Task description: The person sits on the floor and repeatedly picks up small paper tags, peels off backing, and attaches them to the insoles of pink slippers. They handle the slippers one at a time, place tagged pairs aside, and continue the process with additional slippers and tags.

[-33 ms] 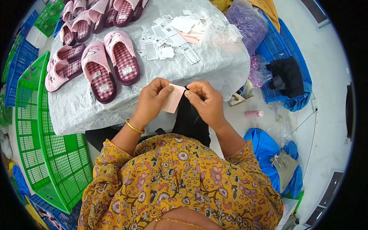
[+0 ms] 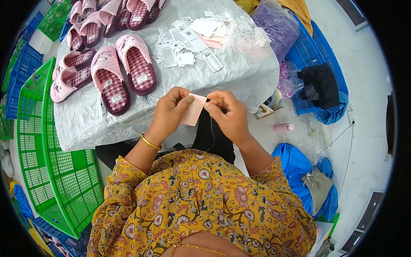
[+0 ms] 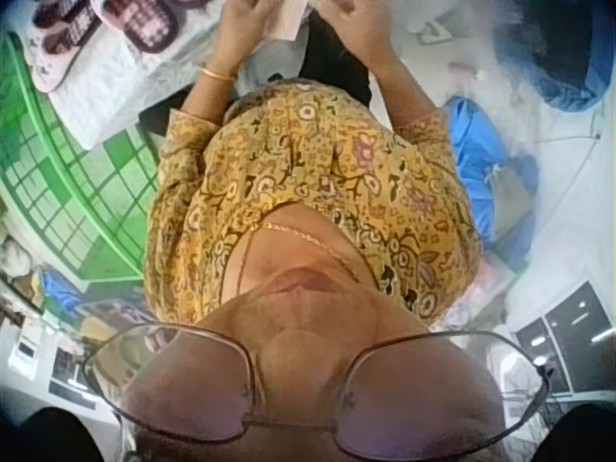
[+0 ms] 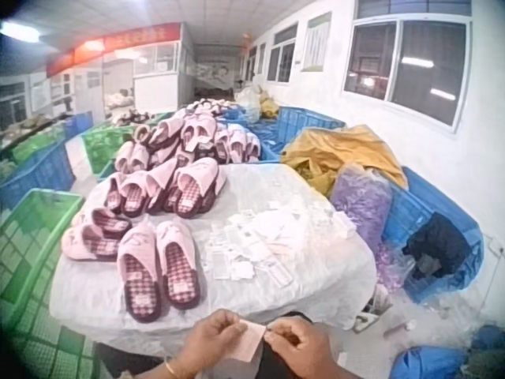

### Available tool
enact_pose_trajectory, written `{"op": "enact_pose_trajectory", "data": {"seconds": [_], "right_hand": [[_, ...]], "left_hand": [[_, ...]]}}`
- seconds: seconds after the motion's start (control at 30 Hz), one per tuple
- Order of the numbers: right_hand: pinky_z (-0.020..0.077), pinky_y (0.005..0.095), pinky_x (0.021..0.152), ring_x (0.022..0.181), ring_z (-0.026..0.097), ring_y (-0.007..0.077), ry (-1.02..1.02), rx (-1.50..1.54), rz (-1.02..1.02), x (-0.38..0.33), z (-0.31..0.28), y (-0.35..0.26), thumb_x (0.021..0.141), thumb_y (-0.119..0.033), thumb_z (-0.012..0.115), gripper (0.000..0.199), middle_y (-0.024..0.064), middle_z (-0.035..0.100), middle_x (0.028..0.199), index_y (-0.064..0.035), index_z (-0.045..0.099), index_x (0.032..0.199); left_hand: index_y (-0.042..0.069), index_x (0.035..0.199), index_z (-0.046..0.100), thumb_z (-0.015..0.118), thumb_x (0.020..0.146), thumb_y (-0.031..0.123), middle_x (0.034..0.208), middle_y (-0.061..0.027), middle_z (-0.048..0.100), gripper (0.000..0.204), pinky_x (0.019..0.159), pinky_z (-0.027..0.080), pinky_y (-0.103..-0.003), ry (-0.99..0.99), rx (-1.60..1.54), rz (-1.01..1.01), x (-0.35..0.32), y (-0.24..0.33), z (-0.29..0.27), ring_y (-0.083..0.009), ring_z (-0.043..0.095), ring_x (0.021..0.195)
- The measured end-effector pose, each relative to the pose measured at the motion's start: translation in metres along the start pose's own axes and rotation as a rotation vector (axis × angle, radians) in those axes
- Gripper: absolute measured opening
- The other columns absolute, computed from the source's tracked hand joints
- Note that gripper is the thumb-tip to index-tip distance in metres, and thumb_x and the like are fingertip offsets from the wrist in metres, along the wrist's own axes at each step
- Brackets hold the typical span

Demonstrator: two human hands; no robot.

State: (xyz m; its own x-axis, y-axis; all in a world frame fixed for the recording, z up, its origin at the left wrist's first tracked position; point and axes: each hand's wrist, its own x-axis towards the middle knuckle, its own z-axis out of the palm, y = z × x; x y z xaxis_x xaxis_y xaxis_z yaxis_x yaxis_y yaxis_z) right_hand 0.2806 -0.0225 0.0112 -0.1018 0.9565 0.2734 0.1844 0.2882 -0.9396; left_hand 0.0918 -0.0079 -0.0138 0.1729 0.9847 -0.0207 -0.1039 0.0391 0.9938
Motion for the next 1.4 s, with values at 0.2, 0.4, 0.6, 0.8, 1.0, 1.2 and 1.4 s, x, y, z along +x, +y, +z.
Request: {"op": "enact_pose_trajectory", "data": {"seconds": [0.2,0.4,0.6,0.8,1.0,1.2,1.4], "right_hand": [[0.0499,0.0221,0.063,0.067,0.059,0.0051,-0.030,-0.040,0.052,0.002,0.009,0.002,0.085,0.002,0.069,0.030,0.0027,0.067,0.080,-0.0007,0.060,0.112],[0.0510,0.0221,0.064,0.068,0.060,0.0059,0.002,-0.087,0.048,0.001,0.012,-0.001,0.084,0.003,0.068,0.032,0.0035,0.067,0.081,-0.0003,0.059,0.114],[0.0517,0.0224,0.063,0.066,0.060,0.0060,0.018,-0.101,0.021,0.000,0.016,0.000,0.084,0.004,0.067,0.032,0.0040,0.066,0.081,0.0001,0.059,0.115],[0.0508,0.0223,0.061,0.064,0.059,0.0056,0.040,-0.125,-0.002,-0.001,0.017,0.002,0.084,0.004,0.068,0.033,0.0036,0.064,0.079,0.0003,0.061,0.116],[0.0488,0.0224,0.060,0.064,0.055,0.0061,0.057,-0.126,-0.055,-0.005,0.022,0.007,0.085,0.003,0.068,0.031,0.0019,0.061,0.080,-0.0009,0.064,0.116],[0.0484,0.0224,0.061,0.067,0.055,0.0066,0.074,-0.055,-0.080,-0.007,0.026,0.010,0.087,0.002,0.068,0.029,0.0017,0.061,0.081,-0.0004,0.064,0.116],[0.0493,0.0221,0.064,0.072,0.058,0.0053,0.032,0.073,0.039,-0.005,0.021,0.012,0.089,0.000,0.067,0.019,0.0023,0.065,0.084,0.0008,0.065,0.109]], "left_hand": [[0.000,0.101,0.061,0.060,0.099,0.010,0.087,0.0008,0.063,0.010,0.067,0.047,-0.021,0.066,0.046,0.059,-0.005,-0.003,0.003,-0.0038,0.055,0.078],[0.000,0.104,0.061,0.059,0.100,0.010,0.093,0.0007,0.064,0.011,0.072,0.047,-0.020,0.060,0.084,0.037,-0.007,-0.003,0.002,-0.0043,0.056,0.083],[-0.001,0.106,0.061,0.060,0.099,0.010,0.095,-0.0001,0.065,0.012,0.074,0.048,-0.021,0.093,0.133,0.100,-0.012,0.002,0.006,-0.0051,0.057,0.084],[-0.001,0.103,0.063,0.062,0.097,0.005,0.096,-0.0026,0.066,0.008,0.076,0.050,-0.023,0.133,0.266,0.300,-0.015,-0.002,0.010,-0.0069,0.059,0.086],[0.001,0.100,0.064,0.065,0.092,0.000,0.098,-0.0089,0.068,0.008,0.074,0.051,-0.026,0.178,0.471,0.552,-0.016,0.006,0.017,-0.0146,0.064,0.084],[0.003,0.100,0.064,0.067,0.089,-0.003,0.097,-0.0106,0.068,0.013,0.073,0.051,-0.030,0.187,0.543,0.616,-0.017,-0.003,0.019,-0.0219,0.064,0.082],[0.002,0.100,0.063,0.064,0.091,0.000,0.097,-0.0090,0.067,0.009,0.076,0.050,-0.029,0.144,0.486,0.600,-0.018,-0.007,0.016,-0.0177,0.062,0.084]]}}
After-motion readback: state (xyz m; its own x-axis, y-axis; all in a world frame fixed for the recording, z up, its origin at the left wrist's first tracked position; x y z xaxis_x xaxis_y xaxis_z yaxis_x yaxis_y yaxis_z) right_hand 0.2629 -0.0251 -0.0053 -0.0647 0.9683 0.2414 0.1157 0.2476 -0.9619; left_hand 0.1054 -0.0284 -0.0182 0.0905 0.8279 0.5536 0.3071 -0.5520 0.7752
